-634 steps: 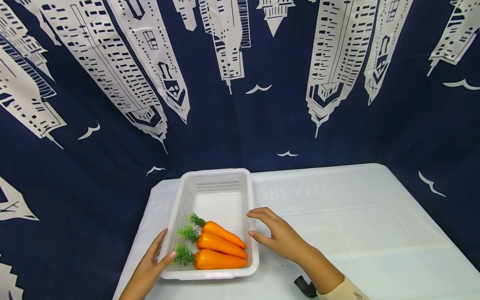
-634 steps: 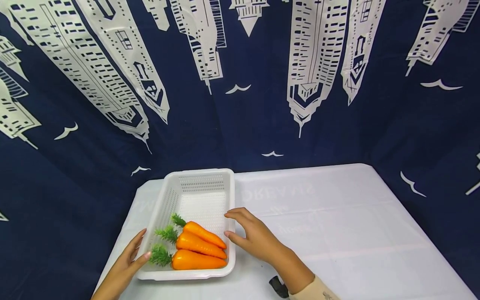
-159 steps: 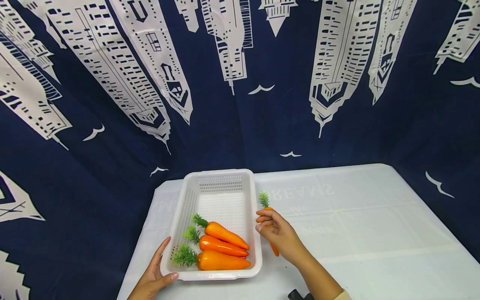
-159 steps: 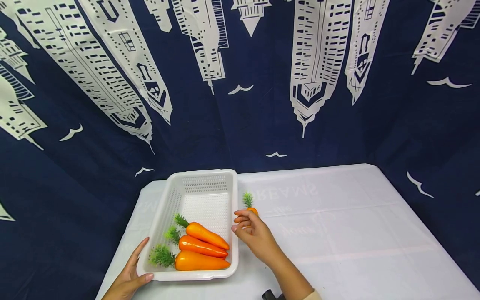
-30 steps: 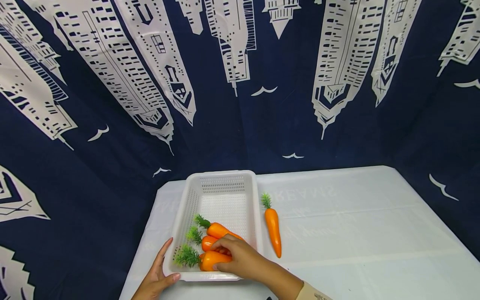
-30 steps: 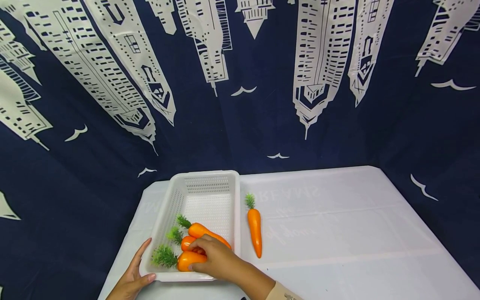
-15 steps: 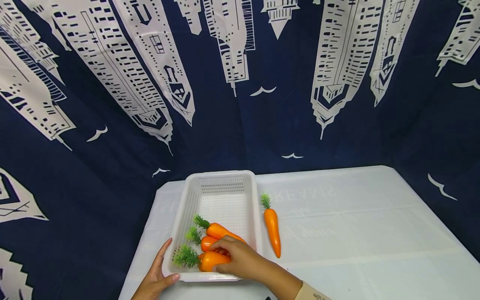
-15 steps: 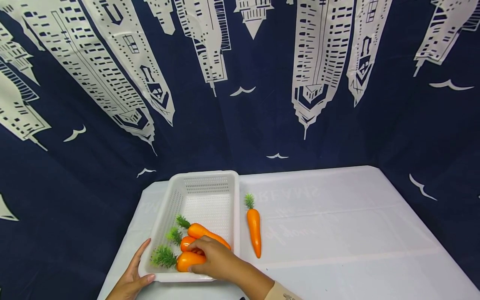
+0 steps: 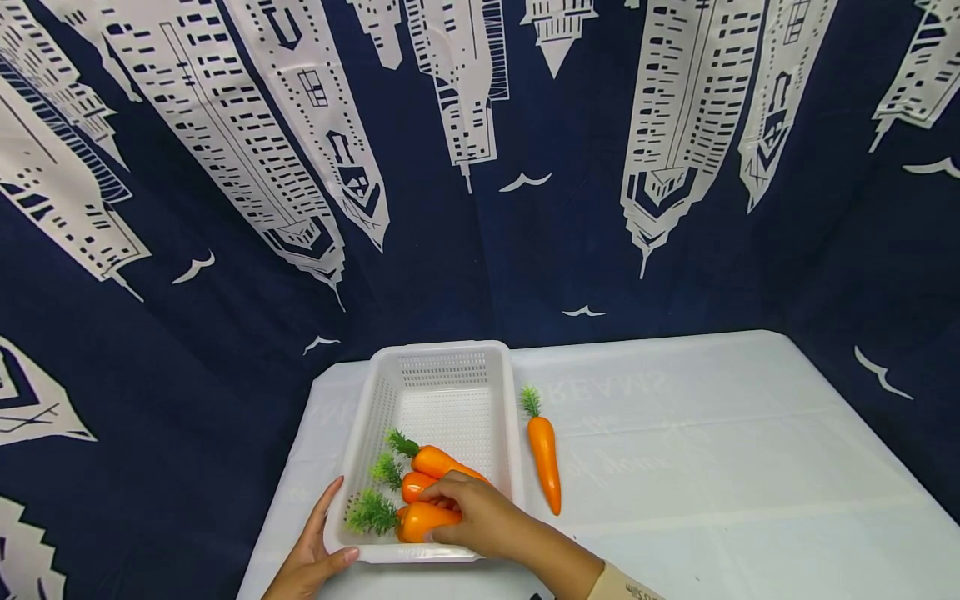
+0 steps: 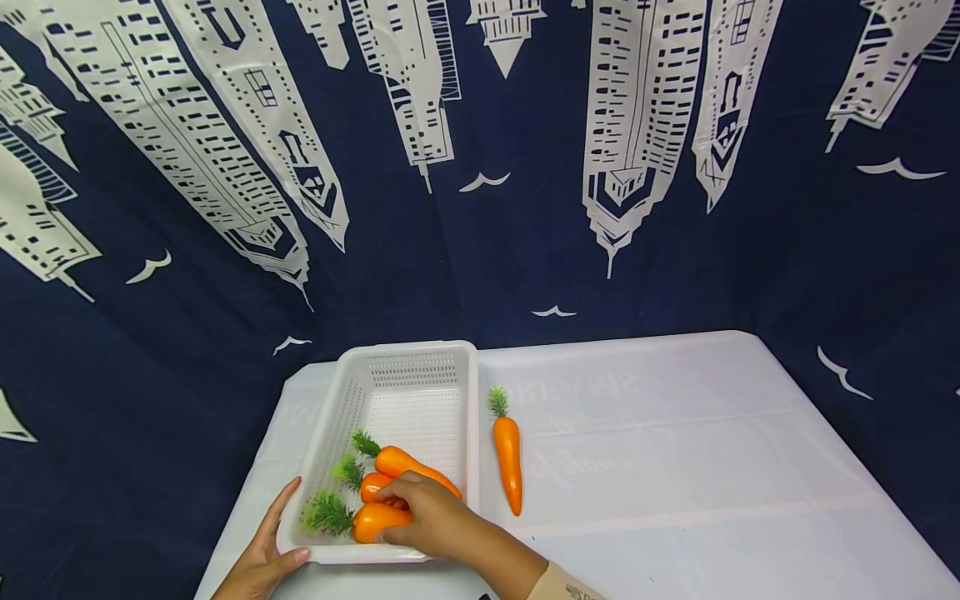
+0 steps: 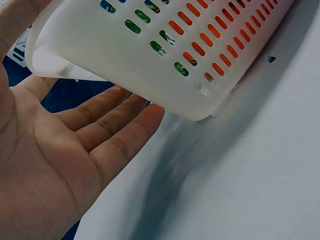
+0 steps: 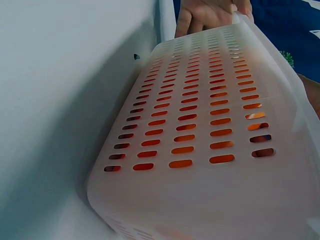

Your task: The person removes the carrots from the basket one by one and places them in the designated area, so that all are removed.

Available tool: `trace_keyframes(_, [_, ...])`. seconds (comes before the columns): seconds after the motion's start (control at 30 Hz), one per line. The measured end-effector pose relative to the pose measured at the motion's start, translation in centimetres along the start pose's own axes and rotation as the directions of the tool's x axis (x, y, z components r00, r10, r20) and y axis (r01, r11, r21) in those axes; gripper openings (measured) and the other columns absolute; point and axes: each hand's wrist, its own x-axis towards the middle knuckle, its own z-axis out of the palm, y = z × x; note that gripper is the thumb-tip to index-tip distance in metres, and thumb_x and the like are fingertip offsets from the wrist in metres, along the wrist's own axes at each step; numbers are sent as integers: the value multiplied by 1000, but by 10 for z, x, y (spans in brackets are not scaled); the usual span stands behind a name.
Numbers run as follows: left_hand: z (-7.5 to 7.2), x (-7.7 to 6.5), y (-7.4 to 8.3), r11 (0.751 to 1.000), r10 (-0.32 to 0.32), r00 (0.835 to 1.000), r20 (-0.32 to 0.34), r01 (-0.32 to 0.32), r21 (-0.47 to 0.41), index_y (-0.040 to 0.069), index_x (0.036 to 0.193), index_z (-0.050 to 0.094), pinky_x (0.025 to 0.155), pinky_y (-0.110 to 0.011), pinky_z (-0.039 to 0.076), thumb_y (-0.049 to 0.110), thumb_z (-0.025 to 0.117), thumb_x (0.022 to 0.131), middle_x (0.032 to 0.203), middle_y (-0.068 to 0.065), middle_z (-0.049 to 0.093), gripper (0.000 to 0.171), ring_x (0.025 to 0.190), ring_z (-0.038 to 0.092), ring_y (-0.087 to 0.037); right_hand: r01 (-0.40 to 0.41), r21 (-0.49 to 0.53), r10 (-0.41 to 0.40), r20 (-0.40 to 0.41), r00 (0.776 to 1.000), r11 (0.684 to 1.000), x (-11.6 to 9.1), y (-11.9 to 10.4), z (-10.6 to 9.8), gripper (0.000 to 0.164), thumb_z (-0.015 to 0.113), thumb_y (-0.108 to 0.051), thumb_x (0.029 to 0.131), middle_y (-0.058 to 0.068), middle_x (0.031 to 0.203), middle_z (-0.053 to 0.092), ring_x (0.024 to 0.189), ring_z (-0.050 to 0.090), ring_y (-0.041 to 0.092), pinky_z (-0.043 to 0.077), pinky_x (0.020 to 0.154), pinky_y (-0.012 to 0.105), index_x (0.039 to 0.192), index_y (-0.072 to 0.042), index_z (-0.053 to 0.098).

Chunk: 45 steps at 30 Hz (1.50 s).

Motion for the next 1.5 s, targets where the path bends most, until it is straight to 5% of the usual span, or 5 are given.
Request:
trace_keyframes(0.93, [-4,0,0,998,2,1000,-20,-1,64,22,163,-3,103,-56,44,3,65,94,160,-20,-34,99,144,-23,-51,40,142,-32,-58,998,989,-5,0,-4,39,78,-34,89,-10,120,64,107,56,1,50,94,22,125,-23,67])
trace_keyframes(1.2, [-4,0,0,1000,3,1000,-6,-3,25,23,163,-4,95,-28,47,2,65,94,160,-18,-35,99,144,-22,-48,49,179,-33,-90,995,983,-5,0,-5,43,78,-33,89,-12,115,62,104,57,0,50,93,21,129,-23,66])
trace_keyframes(1.5, [-2,-1,1,1000,4,1000,-23,-4,26,24,163,-1,96,-31,47,2,65,93,161,-18,-32,99,145,-16,-49,39,236,1,-165,986,971,-8,-2,-9,41,79,-34,88,-9,112,64,103,58,4,52,93,25,126,-24,67])
